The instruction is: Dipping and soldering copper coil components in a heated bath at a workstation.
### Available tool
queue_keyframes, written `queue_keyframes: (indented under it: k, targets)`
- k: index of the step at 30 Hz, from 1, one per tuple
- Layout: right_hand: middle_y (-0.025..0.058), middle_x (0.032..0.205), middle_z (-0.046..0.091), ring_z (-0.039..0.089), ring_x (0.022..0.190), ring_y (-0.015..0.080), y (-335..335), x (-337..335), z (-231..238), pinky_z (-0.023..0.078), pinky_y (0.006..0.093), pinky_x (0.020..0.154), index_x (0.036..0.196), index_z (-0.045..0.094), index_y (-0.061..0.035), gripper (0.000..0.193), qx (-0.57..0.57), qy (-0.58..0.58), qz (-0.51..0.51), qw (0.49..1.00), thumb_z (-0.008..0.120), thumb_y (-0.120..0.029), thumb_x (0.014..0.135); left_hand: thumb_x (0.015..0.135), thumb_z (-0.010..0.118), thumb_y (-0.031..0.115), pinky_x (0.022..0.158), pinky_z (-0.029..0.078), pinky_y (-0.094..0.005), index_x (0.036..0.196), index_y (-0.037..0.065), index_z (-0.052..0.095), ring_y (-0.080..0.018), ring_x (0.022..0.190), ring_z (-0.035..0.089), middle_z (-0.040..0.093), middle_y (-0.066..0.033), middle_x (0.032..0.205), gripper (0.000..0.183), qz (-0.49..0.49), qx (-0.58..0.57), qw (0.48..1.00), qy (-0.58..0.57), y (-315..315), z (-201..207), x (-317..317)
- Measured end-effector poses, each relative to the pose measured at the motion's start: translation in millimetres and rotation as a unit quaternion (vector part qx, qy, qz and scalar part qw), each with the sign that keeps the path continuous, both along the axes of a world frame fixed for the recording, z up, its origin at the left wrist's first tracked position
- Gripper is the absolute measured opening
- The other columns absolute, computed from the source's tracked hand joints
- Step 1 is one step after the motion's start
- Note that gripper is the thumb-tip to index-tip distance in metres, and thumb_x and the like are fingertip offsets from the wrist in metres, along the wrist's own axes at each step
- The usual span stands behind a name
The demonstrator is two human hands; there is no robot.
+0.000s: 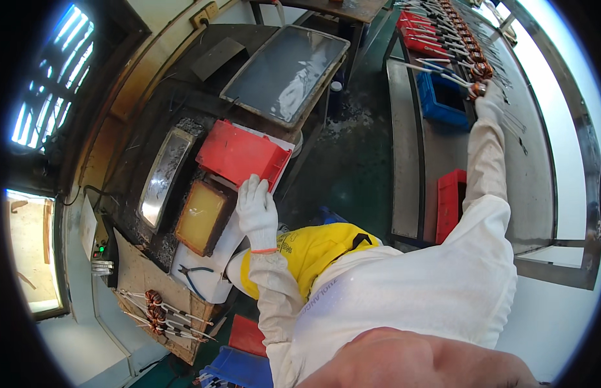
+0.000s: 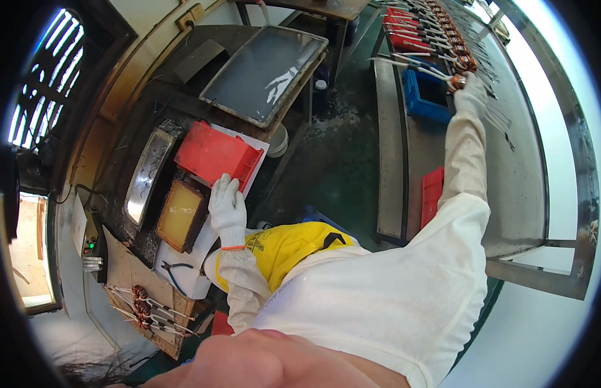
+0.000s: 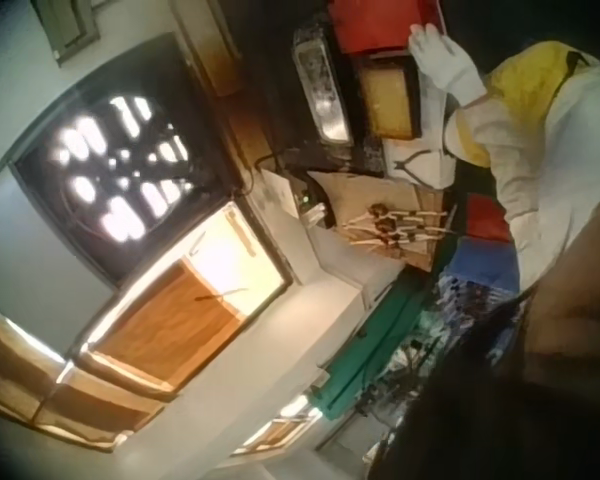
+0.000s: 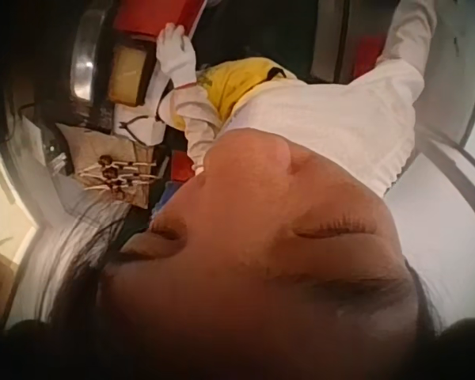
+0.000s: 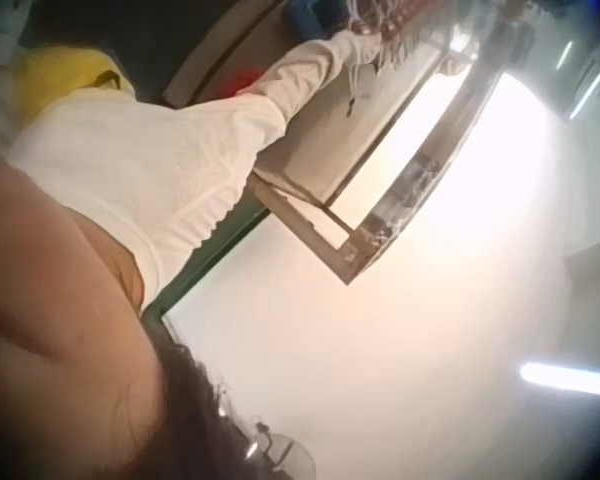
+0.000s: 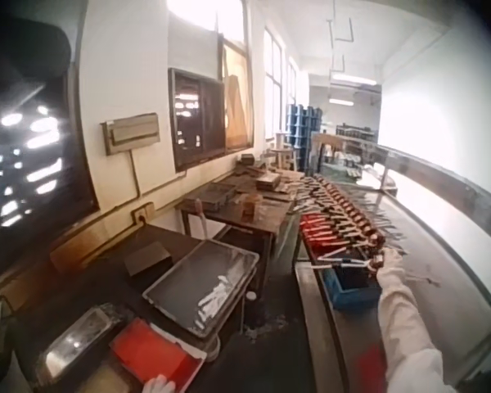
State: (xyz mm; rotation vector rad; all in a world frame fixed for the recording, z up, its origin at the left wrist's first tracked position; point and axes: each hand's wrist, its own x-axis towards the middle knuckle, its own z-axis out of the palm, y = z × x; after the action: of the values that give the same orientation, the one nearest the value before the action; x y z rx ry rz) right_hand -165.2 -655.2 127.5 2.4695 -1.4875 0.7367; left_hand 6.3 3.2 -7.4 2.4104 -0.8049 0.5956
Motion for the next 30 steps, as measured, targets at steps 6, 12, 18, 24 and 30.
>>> queue_keyframes:
  k: [6, 12, 18, 24, 30]
  targets:
    - [0.0138, 0.136, 0.064, 0.062, 0.128, 0.0350, -76, -94, -36, 0.050, 0.0443, 0.107, 0.133, 0.066, -0.0214, 0.057, 0.072, -0.077, -0.116, 0.988, 0.087, -0.029, 0.081, 0.086, 0.071, 0.003, 0.113, 0.048, -0.0482, 0.115, 0.005, 0.076, -0.0410, 0.128, 0.062, 0.070, -0.0182, 0.135, 0.030, 0.006, -0.012, 0.999, 0.037, -3, 2, -3]
    - [0.0132, 0.142, 0.060, 0.058, 0.132, 0.0348, -94, -120, -68, 0.047, 0.0426, 0.111, 0.140, 0.061, -0.0217, 0.064, 0.070, 0.005, -0.132, 0.989, 0.086, -0.030, 0.082, 0.086, 0.073, 0.006, 0.106, 0.051, -0.0506, 0.115, 0.007, 0.075, -0.0419, 0.123, 0.063, 0.070, -0.0172, 0.132, 0.029, -0.006, -0.006, 1.000, 0.002, -1, -1, 0]
    - [0.0119, 0.146, 0.057, 0.058, 0.132, 0.0374, -64, -99, -58, 0.045, 0.0483, 0.112, 0.146, 0.055, -0.0283, 0.056, -0.021, 0.057, -0.178, 0.982, 0.071, -0.025, 0.092, 0.085, 0.073, 0.005, 0.107, 0.051, -0.0510, 0.116, 0.006, 0.075, -0.0431, 0.124, 0.062, 0.070, -0.0180, 0.133, 0.031, -0.005, -0.009, 1.000, 0.010, -2, -4, 0]
    - [0.0232, 0.156, 0.037, 0.054, 0.132, 0.0489, -34, -88, -84, 0.044, 0.0553, 0.111, 0.155, 0.036, -0.0282, 0.080, 0.024, -0.162, -0.193, 0.968, 0.078, -0.033, 0.087, 0.084, 0.074, 0.004, 0.108, 0.051, -0.0510, 0.116, 0.007, 0.075, -0.0429, 0.126, 0.062, 0.069, -0.0184, 0.135, 0.032, -0.003, -0.004, 1.000, 0.018, -1, -7, -1]
    - [0.0329, 0.151, 0.024, 0.041, 0.135, 0.0485, -59, -74, -119, 0.047, 0.0547, 0.104, 0.153, 0.035, -0.0184, 0.093, -0.044, -0.312, -0.103, 0.943, 0.090, -0.029, 0.079, 0.083, 0.074, 0.004, 0.108, 0.051, -0.0509, 0.116, 0.007, 0.075, -0.0431, 0.126, 0.062, 0.069, -0.0188, 0.135, 0.033, -0.008, -0.008, 1.000, 0.015, -1, -6, 0]
